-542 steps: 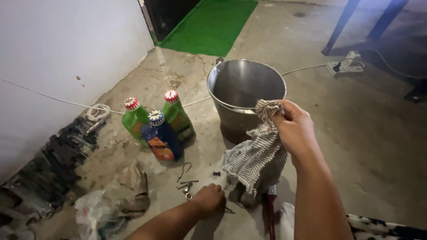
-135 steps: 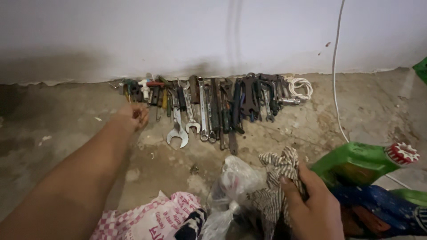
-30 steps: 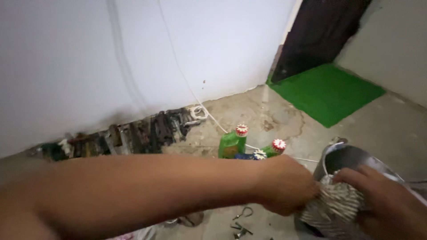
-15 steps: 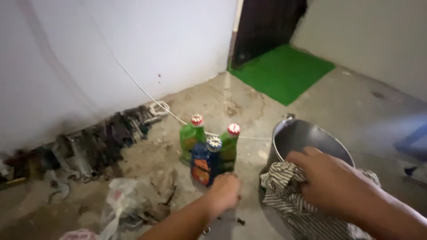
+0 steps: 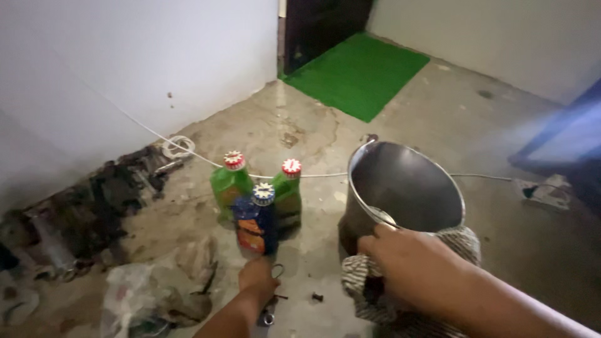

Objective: The person wipes down various mechanical parts and a yellow-handled screwdriver by hand using a striped cloth.

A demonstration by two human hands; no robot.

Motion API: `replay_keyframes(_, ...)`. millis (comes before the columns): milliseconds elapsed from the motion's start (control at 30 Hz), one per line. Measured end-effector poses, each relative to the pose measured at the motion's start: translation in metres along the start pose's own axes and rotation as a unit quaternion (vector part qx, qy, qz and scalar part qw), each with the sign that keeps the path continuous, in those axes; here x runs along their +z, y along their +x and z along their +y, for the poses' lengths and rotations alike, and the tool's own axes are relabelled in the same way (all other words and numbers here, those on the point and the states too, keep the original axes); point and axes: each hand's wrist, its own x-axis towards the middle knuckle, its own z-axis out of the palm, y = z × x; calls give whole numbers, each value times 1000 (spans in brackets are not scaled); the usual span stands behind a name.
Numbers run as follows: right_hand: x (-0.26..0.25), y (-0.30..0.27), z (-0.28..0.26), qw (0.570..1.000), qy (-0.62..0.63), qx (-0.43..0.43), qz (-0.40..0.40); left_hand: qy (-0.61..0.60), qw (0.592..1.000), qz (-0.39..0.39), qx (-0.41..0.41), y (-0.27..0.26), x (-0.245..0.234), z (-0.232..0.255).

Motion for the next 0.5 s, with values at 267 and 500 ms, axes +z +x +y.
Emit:
replay_keyframes(267, -8, -16, -22, 993, 44, 4, 108, 115, 993, -20, 32, 37, 29, -5)
replay_keyframes(500, -13, -24, -13, 994, 16, -48, 97, -100, 993, 29, 57, 46, 15, 27)
